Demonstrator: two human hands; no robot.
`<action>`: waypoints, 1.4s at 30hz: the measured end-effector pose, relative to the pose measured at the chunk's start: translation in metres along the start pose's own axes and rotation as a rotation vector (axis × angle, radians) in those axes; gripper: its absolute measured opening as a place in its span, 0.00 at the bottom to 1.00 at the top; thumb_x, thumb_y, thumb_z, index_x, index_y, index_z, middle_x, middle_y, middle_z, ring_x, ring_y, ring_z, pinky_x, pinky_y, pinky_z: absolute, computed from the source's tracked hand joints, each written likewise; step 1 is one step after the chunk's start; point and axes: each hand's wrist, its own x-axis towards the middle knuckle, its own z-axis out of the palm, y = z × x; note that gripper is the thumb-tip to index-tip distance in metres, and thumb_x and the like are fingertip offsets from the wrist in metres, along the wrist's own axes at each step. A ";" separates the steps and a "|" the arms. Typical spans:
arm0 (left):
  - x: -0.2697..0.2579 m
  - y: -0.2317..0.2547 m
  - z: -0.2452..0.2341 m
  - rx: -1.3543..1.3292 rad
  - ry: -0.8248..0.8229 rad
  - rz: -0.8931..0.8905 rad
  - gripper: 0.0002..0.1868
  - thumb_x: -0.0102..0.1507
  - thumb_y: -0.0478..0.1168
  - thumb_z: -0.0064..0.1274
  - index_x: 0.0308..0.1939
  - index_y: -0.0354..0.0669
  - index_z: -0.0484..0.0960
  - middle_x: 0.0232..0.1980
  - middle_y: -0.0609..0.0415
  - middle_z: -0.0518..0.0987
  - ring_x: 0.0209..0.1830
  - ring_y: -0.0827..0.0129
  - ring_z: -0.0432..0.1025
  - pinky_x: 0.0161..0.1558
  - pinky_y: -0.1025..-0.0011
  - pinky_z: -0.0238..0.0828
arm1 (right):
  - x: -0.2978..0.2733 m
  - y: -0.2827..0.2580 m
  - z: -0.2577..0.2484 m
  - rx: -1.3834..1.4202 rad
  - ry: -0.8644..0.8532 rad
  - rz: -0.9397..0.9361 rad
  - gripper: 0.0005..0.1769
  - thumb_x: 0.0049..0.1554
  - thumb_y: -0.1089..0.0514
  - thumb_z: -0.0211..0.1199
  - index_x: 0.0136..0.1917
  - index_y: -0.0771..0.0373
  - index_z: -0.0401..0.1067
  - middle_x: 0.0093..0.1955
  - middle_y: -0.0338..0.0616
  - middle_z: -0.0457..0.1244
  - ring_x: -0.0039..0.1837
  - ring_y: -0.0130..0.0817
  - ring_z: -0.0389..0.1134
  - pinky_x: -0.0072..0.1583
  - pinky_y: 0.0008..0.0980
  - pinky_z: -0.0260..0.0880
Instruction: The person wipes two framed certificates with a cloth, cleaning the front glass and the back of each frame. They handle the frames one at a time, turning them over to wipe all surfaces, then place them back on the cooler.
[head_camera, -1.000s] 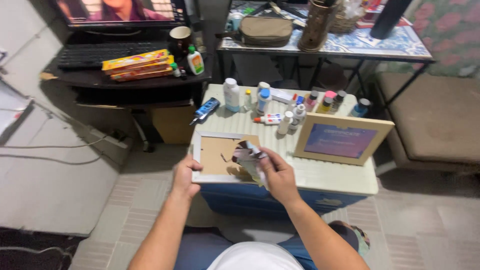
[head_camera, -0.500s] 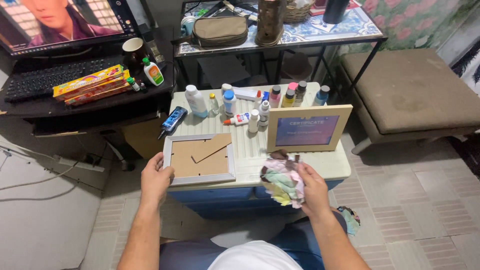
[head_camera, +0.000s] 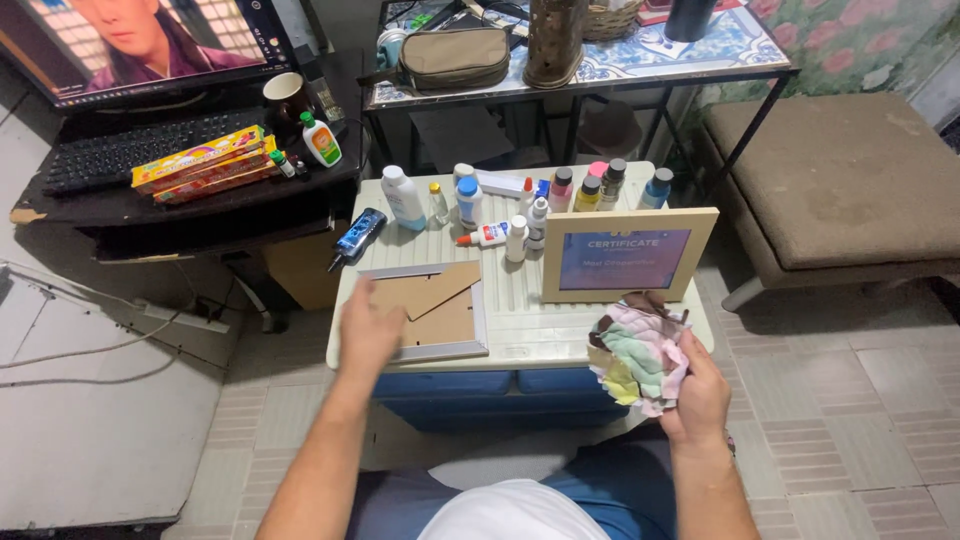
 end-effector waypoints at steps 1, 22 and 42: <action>0.002 0.005 0.009 0.000 0.001 -0.001 0.36 0.47 0.37 0.55 0.59 0.32 0.63 0.53 0.32 0.68 0.52 0.40 0.64 0.50 0.53 0.62 | 0.004 0.002 -0.006 -0.001 0.000 0.001 0.13 0.59 0.53 0.48 0.51 0.63 0.66 0.45 0.53 0.64 0.46 0.43 0.68 0.50 0.45 0.70; 0.029 0.091 0.129 -0.598 -0.528 0.307 0.12 0.54 0.32 0.51 0.42 0.38 0.77 0.37 0.52 0.78 0.34 0.73 0.72 0.41 0.77 0.71 | -0.051 -0.075 0.104 -0.255 -0.181 -0.772 0.14 0.56 0.63 0.53 0.57 0.62 0.62 0.59 0.41 0.61 0.36 0.15 0.60 0.29 0.12 0.57; 0.001 0.075 0.078 -0.615 -0.313 0.383 0.08 0.49 0.32 0.54 0.31 0.44 0.82 0.27 0.54 0.79 0.33 0.76 0.72 0.37 0.75 0.68 | 0.037 -0.004 0.121 -1.502 -0.492 -1.626 0.32 0.37 0.62 0.57 0.58 0.54 0.68 0.61 0.37 0.61 0.65 0.38 0.58 0.69 0.38 0.36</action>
